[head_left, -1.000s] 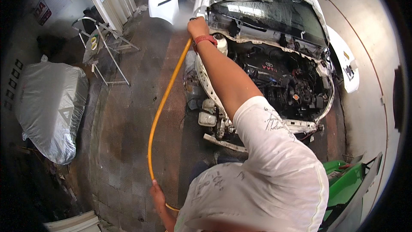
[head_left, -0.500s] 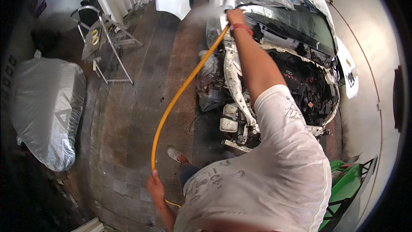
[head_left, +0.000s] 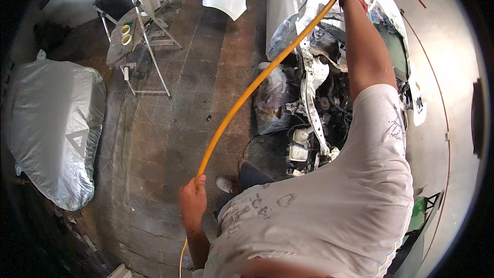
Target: The person uses a yellow air hose to blow dust and debris from the engine bay of a white car with its hood open. They move around the front of the vehicle, directing the air stream into various compartments and components of the engine bay.
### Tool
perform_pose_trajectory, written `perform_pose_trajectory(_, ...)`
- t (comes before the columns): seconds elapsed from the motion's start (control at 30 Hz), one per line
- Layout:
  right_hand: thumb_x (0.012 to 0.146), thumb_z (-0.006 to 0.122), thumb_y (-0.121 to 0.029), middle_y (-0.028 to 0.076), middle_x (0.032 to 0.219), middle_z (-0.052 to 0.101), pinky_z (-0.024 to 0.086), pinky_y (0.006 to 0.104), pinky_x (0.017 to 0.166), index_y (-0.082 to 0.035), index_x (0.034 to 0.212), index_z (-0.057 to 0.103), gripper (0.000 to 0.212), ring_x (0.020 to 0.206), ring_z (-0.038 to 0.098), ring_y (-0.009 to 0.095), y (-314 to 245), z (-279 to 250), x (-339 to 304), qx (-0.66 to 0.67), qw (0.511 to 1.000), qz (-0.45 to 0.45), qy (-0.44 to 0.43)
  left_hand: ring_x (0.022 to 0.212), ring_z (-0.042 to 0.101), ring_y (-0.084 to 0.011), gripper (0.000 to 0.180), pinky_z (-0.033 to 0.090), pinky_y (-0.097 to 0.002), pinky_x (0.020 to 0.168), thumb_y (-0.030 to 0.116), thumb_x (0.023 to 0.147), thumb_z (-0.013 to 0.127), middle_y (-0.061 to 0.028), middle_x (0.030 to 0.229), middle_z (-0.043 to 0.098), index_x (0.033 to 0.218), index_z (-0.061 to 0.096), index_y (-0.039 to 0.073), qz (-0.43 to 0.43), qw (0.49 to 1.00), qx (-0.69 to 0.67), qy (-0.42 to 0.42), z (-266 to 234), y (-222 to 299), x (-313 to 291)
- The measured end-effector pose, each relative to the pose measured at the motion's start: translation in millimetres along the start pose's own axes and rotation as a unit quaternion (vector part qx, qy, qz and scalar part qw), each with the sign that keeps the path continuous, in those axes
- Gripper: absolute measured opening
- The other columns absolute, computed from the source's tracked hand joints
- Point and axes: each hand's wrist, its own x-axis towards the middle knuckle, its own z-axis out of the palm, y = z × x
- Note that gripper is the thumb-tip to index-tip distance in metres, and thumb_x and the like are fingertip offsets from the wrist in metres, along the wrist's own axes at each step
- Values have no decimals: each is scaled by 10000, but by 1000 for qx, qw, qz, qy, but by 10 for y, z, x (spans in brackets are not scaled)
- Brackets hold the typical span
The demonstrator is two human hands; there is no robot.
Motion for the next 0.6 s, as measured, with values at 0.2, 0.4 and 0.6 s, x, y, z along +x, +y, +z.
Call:
perform_pose_trajectory(0.2, 857, 578, -314, 225, 1199, 706, 507, 470, 1011, -72, 1154, 742, 417, 1156, 675, 399, -567, 278, -218, 118, 988, 68, 66, 520, 460, -284, 475, 395, -424, 530, 360, 1071, 544, -187, 608, 507, 853, 629, -53, -30, 999, 15, -31, -68, -68, 473)
perform_pose_trajectory(0.4, 845, 568, -285, 241, 1235, 697, 514, 484, 1023, -74, 1194, 737, 441, 1184, 654, 444, -688, 1626, -259, 115, 988, 97, -24, 581, 488, -281, 537, 416, -437, 579, 387, 1087, 498, -220, 647, 516, 833, 626, -69, -91, 992, 76, -31, -51, -282, 945)
perform_pose_trajectory(0.6, 894, 571, -276, 252, 1217, 701, 528, 484, 1011, -110, 1210, 733, 392, 1179, 664, 425, -726, 3133, -925, 125, 972, 180, -85, 567, 431, -244, 558, 379, -459, 555, 390, 1085, 509, -158, 610, 480, 795, 597, -79, -106, 994, 40, -4, -79, -583, 1270)
